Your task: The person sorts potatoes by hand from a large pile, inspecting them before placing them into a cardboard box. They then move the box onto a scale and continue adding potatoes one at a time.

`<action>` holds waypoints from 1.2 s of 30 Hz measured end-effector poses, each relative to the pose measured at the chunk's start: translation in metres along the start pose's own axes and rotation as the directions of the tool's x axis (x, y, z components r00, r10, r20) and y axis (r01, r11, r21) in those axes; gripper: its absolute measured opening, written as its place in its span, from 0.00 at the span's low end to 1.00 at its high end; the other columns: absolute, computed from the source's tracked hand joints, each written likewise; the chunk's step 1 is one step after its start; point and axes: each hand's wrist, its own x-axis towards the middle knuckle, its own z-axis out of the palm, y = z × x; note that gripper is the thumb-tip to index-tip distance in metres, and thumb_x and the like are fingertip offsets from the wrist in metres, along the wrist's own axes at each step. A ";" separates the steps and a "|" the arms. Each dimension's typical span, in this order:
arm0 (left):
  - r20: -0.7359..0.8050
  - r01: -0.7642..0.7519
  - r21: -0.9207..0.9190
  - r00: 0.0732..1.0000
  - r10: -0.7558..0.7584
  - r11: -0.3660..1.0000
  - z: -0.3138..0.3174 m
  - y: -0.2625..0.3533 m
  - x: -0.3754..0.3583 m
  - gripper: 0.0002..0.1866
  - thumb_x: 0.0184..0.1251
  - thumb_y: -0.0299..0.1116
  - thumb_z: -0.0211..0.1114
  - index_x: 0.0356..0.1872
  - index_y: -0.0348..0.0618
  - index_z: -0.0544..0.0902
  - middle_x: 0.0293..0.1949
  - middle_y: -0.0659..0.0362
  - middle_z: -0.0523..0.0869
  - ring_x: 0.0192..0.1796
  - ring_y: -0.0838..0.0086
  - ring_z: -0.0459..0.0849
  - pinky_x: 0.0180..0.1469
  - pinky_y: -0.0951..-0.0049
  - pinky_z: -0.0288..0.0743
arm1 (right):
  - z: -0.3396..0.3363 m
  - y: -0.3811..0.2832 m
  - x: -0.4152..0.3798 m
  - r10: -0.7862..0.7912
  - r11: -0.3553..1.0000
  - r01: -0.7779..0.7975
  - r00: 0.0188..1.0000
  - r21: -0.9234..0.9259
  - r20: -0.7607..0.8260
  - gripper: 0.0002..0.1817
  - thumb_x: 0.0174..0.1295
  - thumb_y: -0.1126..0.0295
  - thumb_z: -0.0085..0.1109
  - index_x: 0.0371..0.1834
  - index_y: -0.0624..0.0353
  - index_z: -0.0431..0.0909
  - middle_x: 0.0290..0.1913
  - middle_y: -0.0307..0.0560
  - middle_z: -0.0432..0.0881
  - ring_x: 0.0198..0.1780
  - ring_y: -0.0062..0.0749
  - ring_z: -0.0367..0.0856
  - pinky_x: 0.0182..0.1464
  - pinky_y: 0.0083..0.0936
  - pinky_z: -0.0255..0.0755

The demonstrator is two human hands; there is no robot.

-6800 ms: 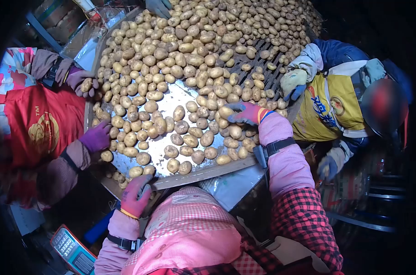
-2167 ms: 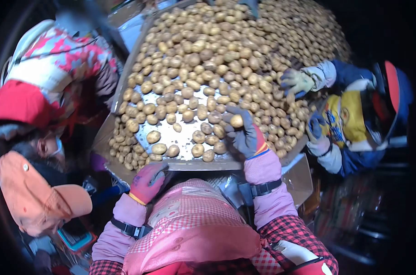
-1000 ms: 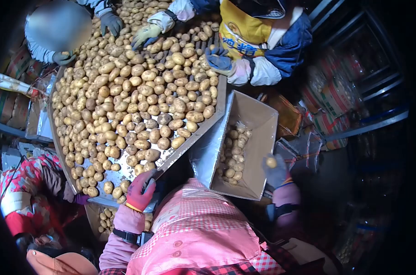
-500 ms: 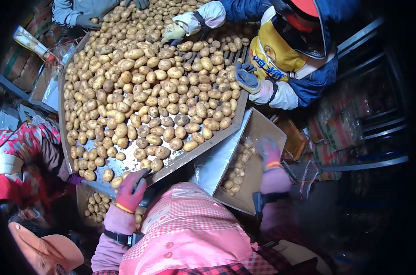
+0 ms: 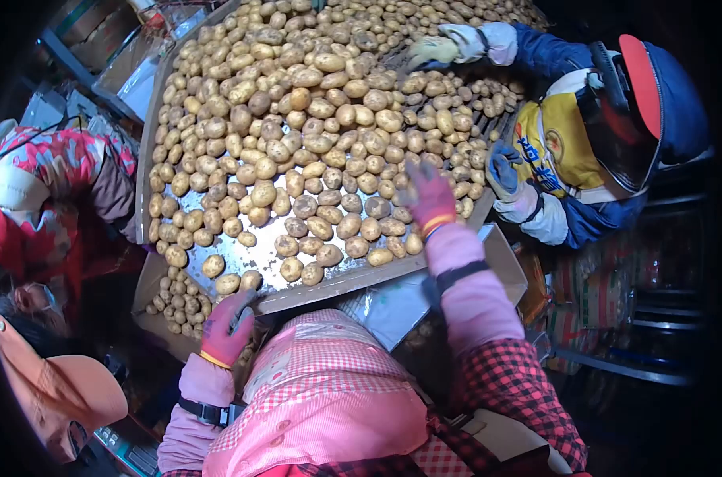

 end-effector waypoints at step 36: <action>0.093 -0.167 0.066 0.983 0.160 0.984 0.000 0.009 0.018 0.19 0.62 0.30 0.63 0.55 0.41 0.81 0.49 0.48 0.84 0.54 0.55 0.81 0.57 0.61 0.74 | 0.005 -0.063 0.016 0.006 0.907 0.211 0.859 -0.365 0.511 0.36 0.41 0.48 0.72 0.60 0.34 0.78 0.74 0.54 0.57 0.76 0.57 0.48 0.74 0.51 0.44</action>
